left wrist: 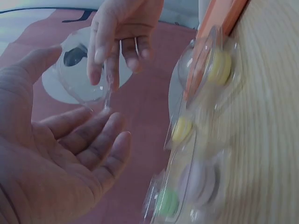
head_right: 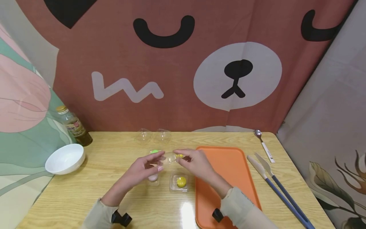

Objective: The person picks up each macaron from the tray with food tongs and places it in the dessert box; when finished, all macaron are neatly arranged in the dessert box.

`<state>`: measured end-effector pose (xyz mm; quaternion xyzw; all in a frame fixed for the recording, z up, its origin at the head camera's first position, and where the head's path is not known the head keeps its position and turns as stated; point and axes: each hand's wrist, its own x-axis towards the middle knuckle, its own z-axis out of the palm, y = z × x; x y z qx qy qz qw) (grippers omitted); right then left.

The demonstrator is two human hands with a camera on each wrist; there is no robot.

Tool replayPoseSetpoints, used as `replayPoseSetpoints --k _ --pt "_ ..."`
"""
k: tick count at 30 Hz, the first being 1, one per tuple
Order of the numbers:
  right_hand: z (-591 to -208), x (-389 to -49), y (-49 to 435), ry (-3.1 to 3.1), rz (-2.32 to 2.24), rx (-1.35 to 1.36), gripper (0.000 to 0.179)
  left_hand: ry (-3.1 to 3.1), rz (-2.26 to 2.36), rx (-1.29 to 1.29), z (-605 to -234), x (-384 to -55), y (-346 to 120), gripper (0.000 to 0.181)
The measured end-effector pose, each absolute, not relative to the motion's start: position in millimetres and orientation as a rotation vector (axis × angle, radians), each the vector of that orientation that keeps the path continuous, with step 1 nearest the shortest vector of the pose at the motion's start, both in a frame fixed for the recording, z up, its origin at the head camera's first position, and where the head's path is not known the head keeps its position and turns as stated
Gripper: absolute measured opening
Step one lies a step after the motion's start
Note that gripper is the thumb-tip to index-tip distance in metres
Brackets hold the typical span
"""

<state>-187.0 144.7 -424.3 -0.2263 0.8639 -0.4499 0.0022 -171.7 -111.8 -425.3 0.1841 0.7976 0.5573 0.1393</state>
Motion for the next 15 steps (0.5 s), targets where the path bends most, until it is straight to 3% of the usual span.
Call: replayPoseSetpoints --k 8,15 --pt "-421 -185 149 2.456 -1.272 -0.991 0.066 2.497 1.416 0.710 -424 -172 -138 0.072" --pt "-426 -185 139 2.519 -1.174 -1.049 0.064 2.614 1.256 0.748 -423 -170 -154 0.075"
